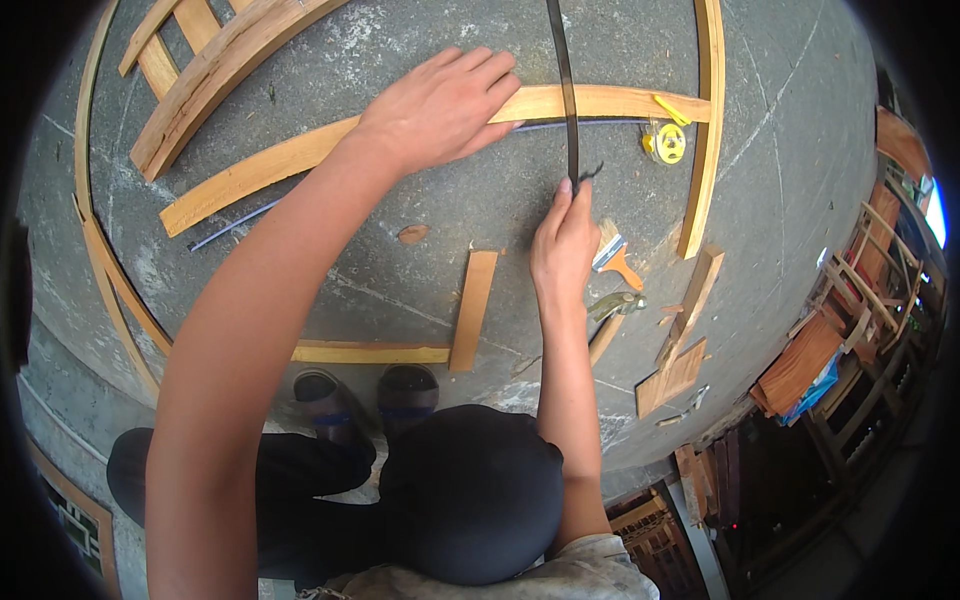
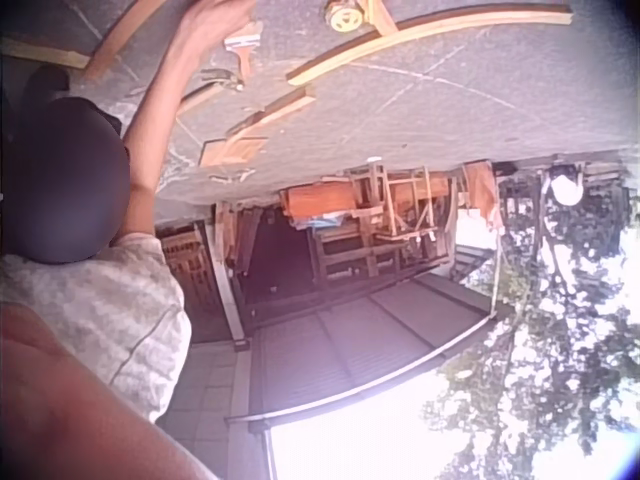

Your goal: The recorder measures and saws a wooden plank for a woodworking project.

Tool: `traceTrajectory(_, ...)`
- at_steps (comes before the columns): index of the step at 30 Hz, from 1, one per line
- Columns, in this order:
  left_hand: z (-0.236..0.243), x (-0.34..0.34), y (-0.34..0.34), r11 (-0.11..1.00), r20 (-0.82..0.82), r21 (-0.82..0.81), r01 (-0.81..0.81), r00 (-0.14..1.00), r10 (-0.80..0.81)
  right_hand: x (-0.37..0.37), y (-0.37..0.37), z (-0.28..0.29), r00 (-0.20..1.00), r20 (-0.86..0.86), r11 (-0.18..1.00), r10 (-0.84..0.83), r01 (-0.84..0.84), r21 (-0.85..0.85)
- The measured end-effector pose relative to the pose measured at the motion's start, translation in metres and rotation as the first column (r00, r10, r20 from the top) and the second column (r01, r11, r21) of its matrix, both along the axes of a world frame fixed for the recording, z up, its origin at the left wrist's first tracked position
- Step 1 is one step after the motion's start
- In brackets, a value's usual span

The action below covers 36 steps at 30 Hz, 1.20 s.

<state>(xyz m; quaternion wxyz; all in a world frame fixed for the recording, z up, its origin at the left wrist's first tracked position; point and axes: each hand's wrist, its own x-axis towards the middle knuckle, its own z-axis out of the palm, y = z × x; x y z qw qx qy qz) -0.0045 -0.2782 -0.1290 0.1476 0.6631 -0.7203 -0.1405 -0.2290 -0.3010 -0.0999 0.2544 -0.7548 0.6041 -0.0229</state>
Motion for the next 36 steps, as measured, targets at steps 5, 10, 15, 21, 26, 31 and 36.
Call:
traceTrajectory(5,-0.008,-0.001,0.002,0.996,-0.016,-0.09,-0.027,1.0,0.025,0.025,-0.016,0.004,0.996,-0.006,0.995,0.093,-0.093,-0.04)
traceTrajectory(10,-0.006,-0.001,0.002,0.997,-0.012,-0.073,-0.018,1.0,0.017,0.002,0.012,0.004,0.999,0.031,1.0,-0.007,0.007,0.02)
traceTrajectory(15,-0.008,-0.002,-0.001,0.993,-0.012,-0.115,-0.029,1.0,0.027,0.006,-0.004,0.0,1.0,-0.008,1.0,0.025,-0.025,-0.005)
traceTrajectory(21,-0.006,0.001,0.003,0.997,0.007,-0.068,-0.02,1.0,0.02,-0.014,0.01,0.002,0.999,-0.016,0.999,0.048,-0.048,0.012)
traceTrajectory(26,-0.005,-0.001,0.0,0.998,-0.007,-0.061,-0.014,1.0,0.014,0.014,-0.003,0.008,0.997,-0.051,0.999,0.051,-0.052,-0.012)
traceTrajectory(31,-0.006,0.0,0.002,0.995,-0.009,-0.097,-0.028,1.0,0.027,0.01,-0.005,0.001,0.993,-0.023,0.992,0.114,-0.115,-0.045)
traceTrajectory(36,-0.004,-0.001,0.001,0.999,0.0,-0.037,-0.002,1.0,0.002,-0.008,0.006,-0.005,1.0,-0.027,1.0,0.001,-0.001,0.011)
